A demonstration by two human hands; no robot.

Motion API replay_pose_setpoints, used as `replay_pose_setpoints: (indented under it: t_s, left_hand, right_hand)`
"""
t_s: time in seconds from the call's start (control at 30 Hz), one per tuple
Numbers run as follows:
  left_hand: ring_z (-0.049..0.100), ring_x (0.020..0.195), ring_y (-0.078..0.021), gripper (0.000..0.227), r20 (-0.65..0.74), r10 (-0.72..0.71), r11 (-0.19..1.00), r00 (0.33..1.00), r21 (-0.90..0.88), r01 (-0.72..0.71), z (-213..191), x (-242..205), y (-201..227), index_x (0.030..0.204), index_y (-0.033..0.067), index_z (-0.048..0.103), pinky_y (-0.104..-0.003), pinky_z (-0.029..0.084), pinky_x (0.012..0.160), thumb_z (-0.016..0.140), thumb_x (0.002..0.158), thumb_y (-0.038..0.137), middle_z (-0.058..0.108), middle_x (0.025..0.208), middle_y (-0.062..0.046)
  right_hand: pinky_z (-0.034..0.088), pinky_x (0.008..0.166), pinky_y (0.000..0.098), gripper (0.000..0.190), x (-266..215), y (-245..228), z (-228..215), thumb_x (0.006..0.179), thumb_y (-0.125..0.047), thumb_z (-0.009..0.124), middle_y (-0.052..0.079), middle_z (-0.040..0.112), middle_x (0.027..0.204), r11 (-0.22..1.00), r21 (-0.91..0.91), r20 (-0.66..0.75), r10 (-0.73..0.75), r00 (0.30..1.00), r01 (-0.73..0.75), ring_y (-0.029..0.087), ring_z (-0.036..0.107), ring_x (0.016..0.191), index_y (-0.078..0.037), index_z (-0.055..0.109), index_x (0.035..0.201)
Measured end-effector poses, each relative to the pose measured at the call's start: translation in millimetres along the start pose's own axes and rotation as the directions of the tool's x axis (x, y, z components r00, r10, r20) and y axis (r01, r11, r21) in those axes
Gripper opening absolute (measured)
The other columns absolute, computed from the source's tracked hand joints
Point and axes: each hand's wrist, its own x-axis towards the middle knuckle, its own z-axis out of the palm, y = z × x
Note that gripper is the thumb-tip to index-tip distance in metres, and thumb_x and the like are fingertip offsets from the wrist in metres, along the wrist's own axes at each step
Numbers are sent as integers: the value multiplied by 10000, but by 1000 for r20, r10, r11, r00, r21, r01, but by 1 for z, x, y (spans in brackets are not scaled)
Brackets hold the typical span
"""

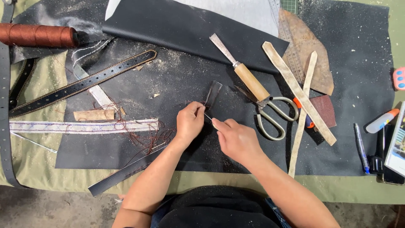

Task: Hand-stitching a leather belt using an awl and thread on a workshop table.

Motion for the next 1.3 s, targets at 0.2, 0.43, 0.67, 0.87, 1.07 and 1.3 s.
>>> replay_pose_setpoints:
  t_s: [0.2, 0.43, 0.67, 0.87, 1.07, 1.3]
  left_hand:
    - [687, 607, -307, 137, -102, -5, 998, 995, -69, -2, 7, -3, -10, 917, 126, 753, -400, 534, 558, 632, 966, 167, 672, 590, -117]
    - [695, 604, -324, 148, -134, 72, 996, 988, -33, -77, 7, -11, -6, 910, 106, 739, -396, 530, 535, 620, 985, 149, 669, 594, -141]
    - [699, 622, -351, 119, -149, 138, 990, 979, 2, -140, 14, -10, -15, 910, 122, 737, -407, 544, 535, 639, 973, 144, 685, 620, -142]
    - [707, 644, -363, 114, -157, 206, 978, 966, 78, -196, 16, -8, -15, 895, 121, 722, -437, 552, 539, 646, 968, 165, 680, 627, -134]
    - [716, 673, -365, 97, -174, 216, 976, 961, 76, -206, 17, -9, -16, 901, 126, 717, -445, 551, 547, 656, 963, 169, 687, 648, -139]
    - [717, 648, -338, 111, -196, 222, 975, 955, 40, -219, 15, -8, -15, 888, 123, 723, -399, 558, 546, 650, 968, 148, 695, 639, -114]
  right_hand:
    - [582, 587, 309, 371, 0, 4, 30, 925, -247, 638, 33, 719, 849, 951, 287, -50, 132, 990, -112, 236, 737, 694, -257, 701, 1291]
    - [407, 362, 214, 418, -4, 10, 48, 880, -24, 676, 190, 762, 829, 119, 890, 356, 420, 835, -439, 100, 515, 369, -33, 684, 1297]
    - [325, 355, 194, 487, -6, 16, 56, 910, -86, 643, 146, 694, 827, -375, 801, 583, 307, 752, -467, 72, 486, 381, -41, 598, 1393]
    - [597, 661, 260, 360, -14, 9, 67, 901, -216, 704, 12, 755, 928, 936, 343, -245, 172, 954, -80, 173, 747, 809, -272, 749, 1254]
    - [622, 804, 361, 398, -7, 4, 60, 860, -121, 736, 146, 784, 1075, 583, 749, 47, 428, 903, -316, 287, 756, 981, -176, 762, 1254]
    - [364, 384, 192, 494, 0, 19, 60, 917, -102, 629, 140, 717, 852, -445, 766, 608, 265, 748, -464, 67, 532, 396, -44, 580, 1406]
